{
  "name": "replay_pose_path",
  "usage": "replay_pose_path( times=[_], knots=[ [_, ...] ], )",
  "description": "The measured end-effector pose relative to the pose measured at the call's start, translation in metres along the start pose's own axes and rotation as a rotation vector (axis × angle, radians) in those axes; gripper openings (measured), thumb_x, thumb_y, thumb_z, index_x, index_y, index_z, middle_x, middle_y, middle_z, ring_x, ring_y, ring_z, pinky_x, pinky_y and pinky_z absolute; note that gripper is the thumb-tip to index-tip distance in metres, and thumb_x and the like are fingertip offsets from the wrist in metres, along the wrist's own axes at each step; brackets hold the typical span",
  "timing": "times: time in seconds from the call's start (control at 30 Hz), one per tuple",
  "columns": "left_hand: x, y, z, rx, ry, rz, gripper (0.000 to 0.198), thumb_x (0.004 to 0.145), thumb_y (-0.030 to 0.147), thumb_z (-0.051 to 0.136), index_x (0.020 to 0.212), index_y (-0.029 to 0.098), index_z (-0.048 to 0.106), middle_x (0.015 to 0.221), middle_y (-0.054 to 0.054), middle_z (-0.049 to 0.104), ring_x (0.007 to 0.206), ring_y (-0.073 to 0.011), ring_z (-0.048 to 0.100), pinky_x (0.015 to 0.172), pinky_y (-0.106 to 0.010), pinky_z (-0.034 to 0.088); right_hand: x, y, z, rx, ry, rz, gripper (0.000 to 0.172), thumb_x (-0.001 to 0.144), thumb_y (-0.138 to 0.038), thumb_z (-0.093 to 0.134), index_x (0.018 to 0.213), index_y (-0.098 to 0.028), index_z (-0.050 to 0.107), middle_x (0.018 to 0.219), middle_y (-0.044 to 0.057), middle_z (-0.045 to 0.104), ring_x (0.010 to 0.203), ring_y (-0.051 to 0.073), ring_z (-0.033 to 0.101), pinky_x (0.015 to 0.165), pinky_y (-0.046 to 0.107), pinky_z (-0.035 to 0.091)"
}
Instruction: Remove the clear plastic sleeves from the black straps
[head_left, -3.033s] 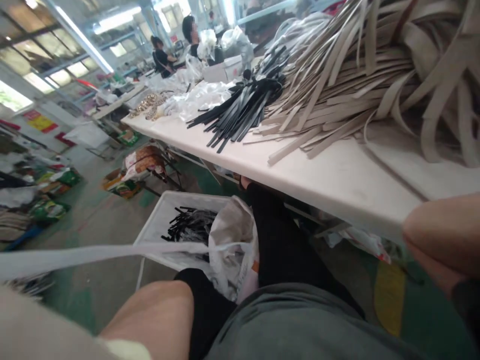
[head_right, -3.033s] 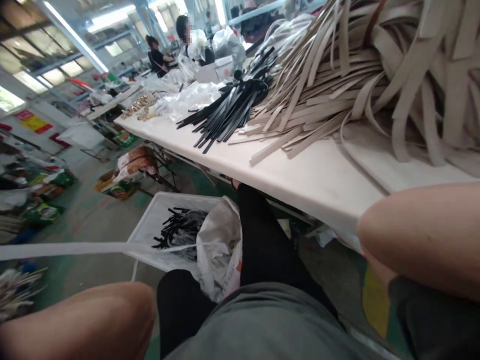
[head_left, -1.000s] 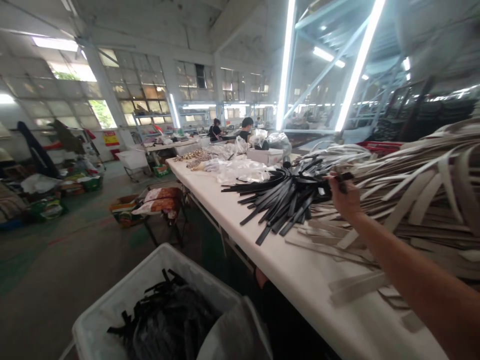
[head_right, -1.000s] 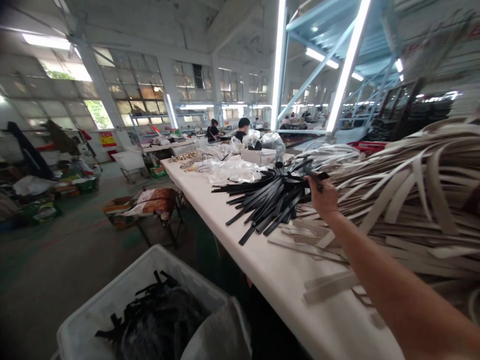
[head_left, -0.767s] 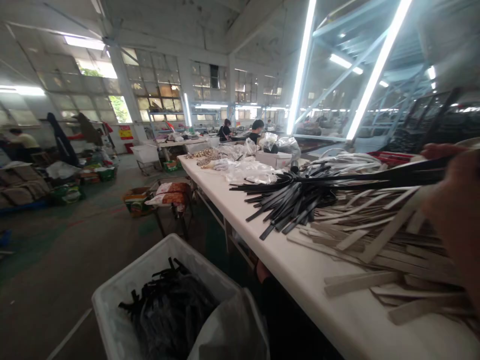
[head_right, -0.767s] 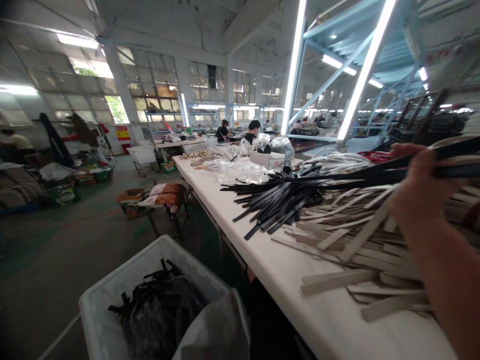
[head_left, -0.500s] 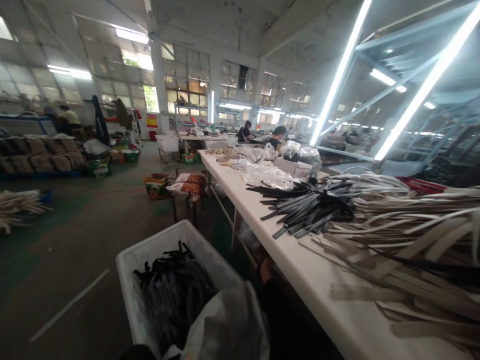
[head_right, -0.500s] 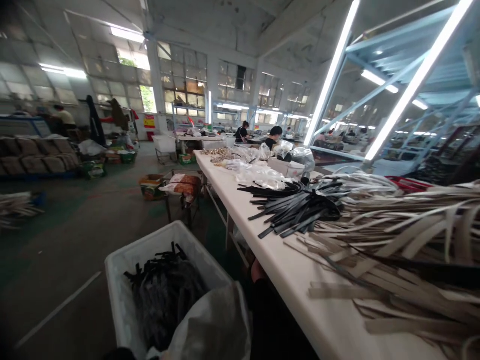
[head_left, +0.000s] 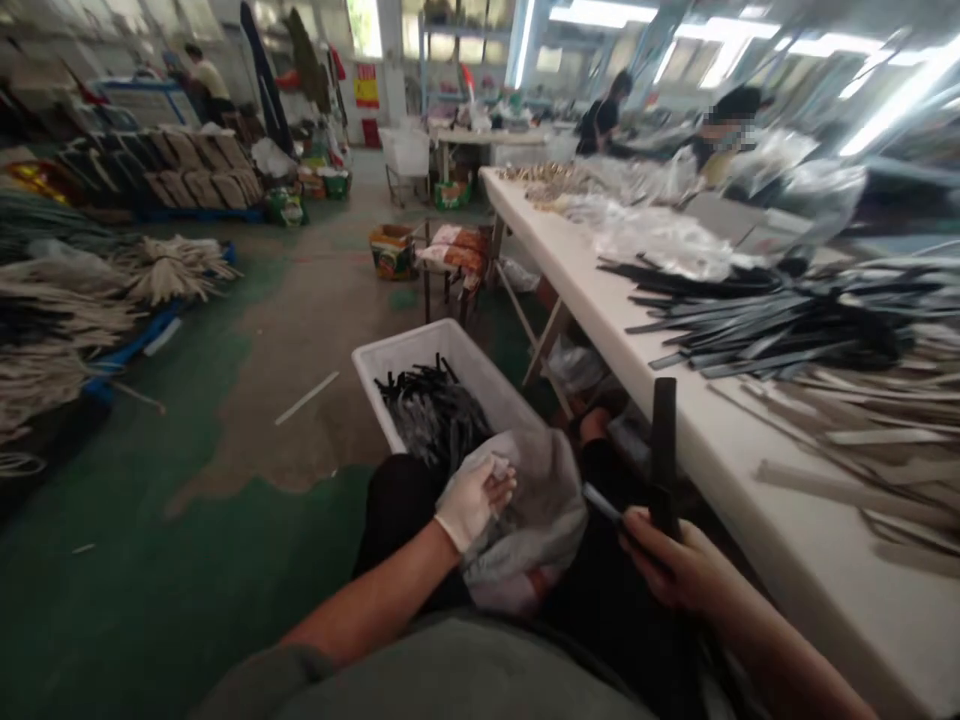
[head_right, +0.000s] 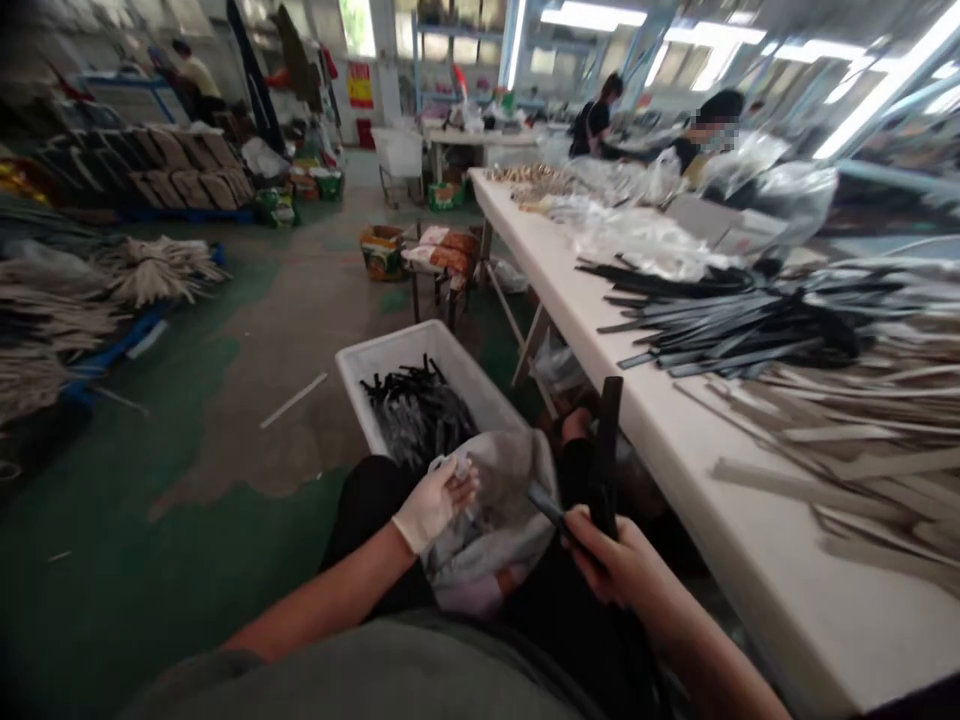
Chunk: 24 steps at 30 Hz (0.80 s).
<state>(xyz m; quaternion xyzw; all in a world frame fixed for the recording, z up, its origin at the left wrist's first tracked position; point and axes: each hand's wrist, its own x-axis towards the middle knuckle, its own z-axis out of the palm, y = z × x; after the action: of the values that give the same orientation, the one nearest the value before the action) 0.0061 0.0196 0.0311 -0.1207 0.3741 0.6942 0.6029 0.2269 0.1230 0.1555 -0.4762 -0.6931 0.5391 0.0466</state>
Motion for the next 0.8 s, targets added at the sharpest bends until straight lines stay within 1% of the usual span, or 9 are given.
replay_pose_path(
  times=[0.03, 0.1, 0.17, 0.23, 0.33, 0.43, 0.57, 0.63, 0.8],
  knots=[
    [0.000, 0.002, -0.002, 0.017, -0.004, 0.016, 0.023, 0.089, 0.035, 0.063, 0.090, 0.012, 0.065, 0.085, -0.007, 0.071, 0.067, -0.0123, 0.068, 0.060, -0.021, 0.051, 0.012, 0.008, 0.019, 0.020, -0.047, 0.037, 0.053, 0.080, -0.068, 0.054, 0.063, -0.018, 0.055, 0.041, -0.004, 0.043, 0.032, 0.007, 0.033, 0.032, 0.022, 0.025],
    [0.000, 0.003, -0.007, 0.056, 0.004, 0.044, 0.026, 0.088, 0.037, 0.063, 0.090, 0.012, 0.066, 0.087, -0.008, 0.071, 0.068, -0.0123, 0.068, 0.060, -0.020, 0.050, 0.028, 0.019, 0.051, 0.048, -0.076, 0.073, 0.051, 0.076, -0.069, 0.056, 0.063, -0.020, 0.052, 0.042, -0.005, 0.043, 0.033, 0.008, 0.034, 0.033, 0.022, 0.023],
    [0.000, 0.001, -0.013, 0.091, 0.026, 0.079, 0.028, 0.086, 0.039, 0.065, 0.089, 0.012, 0.067, 0.088, -0.009, 0.072, 0.069, -0.0124, 0.068, 0.061, -0.020, 0.050, 0.036, 0.022, 0.071, 0.037, -0.065, 0.061, 0.047, 0.075, -0.066, 0.057, 0.065, -0.021, 0.053, 0.044, -0.004, 0.045, 0.035, 0.009, 0.037, 0.035, 0.023, 0.025],
    [-0.002, -0.002, -0.016, 0.118, 0.033, 0.104, 0.029, 0.085, 0.040, 0.066, 0.090, 0.011, 0.068, 0.090, -0.010, 0.072, 0.071, -0.0128, 0.068, 0.064, -0.021, 0.050, 0.039, 0.021, 0.081, -0.010, -0.051, 0.013, 0.043, 0.077, -0.062, 0.056, 0.066, -0.021, 0.055, 0.045, -0.004, 0.046, 0.037, 0.010, 0.038, 0.036, 0.024, 0.027],
    [-0.004, -0.006, -0.018, 0.151, 0.021, 0.091, 0.029, 0.084, 0.039, 0.067, 0.091, 0.011, 0.070, 0.092, -0.011, 0.073, 0.075, -0.0140, 0.068, 0.067, -0.022, 0.050, 0.039, 0.018, 0.088, -0.099, -0.041, -0.070, 0.040, 0.080, -0.058, 0.054, 0.066, -0.020, 0.057, 0.048, -0.003, 0.048, 0.042, 0.011, 0.041, 0.040, 0.025, 0.030],
    [-0.005, -0.009, -0.018, 0.188, 0.020, 0.085, 0.032, 0.081, 0.042, 0.069, 0.092, 0.011, 0.071, 0.093, -0.012, 0.073, 0.076, -0.0148, 0.067, 0.068, -0.023, 0.049, 0.041, 0.018, 0.093, -0.179, -0.053, -0.118, 0.041, 0.083, -0.055, 0.051, 0.064, -0.020, 0.057, 0.050, -0.002, 0.050, 0.046, 0.012, 0.042, 0.044, 0.025, 0.032],
    [-0.003, -0.014, -0.021, 0.187, 0.000, 0.095, 0.035, 0.075, 0.044, 0.075, 0.090, 0.012, 0.071, 0.091, -0.011, 0.073, 0.076, -0.0154, 0.067, 0.070, -0.024, 0.049, 0.047, 0.025, 0.094, -0.220, -0.064, -0.128, 0.041, 0.084, -0.054, 0.048, 0.063, -0.020, 0.056, 0.050, -0.002, 0.051, 0.047, 0.013, 0.043, 0.047, 0.025, 0.032],
    [-0.002, -0.016, -0.022, 0.166, 0.011, 0.088, 0.034, 0.071, 0.042, 0.079, 0.087, 0.013, 0.070, 0.089, -0.010, 0.073, 0.077, -0.0162, 0.067, 0.069, -0.024, 0.050, 0.050, 0.028, 0.093, -0.225, -0.052, -0.127, 0.042, 0.085, -0.055, 0.048, 0.061, -0.021, 0.054, 0.050, -0.001, 0.052, 0.048, 0.013, 0.044, 0.048, 0.025, 0.032],
    [0.002, -0.029, -0.024, 0.144, 0.040, 0.002, 0.034, 0.062, 0.036, 0.085, 0.078, 0.013, 0.066, 0.080, -0.006, 0.072, 0.071, -0.0162, 0.067, 0.065, -0.025, 0.050, 0.059, 0.031, 0.096, -0.327, -0.006, -0.133, 0.043, 0.086, -0.053, 0.047, 0.058, -0.021, 0.050, 0.049, 0.000, 0.053, 0.048, 0.014, 0.046, 0.050, 0.026, 0.031]
  ],
)
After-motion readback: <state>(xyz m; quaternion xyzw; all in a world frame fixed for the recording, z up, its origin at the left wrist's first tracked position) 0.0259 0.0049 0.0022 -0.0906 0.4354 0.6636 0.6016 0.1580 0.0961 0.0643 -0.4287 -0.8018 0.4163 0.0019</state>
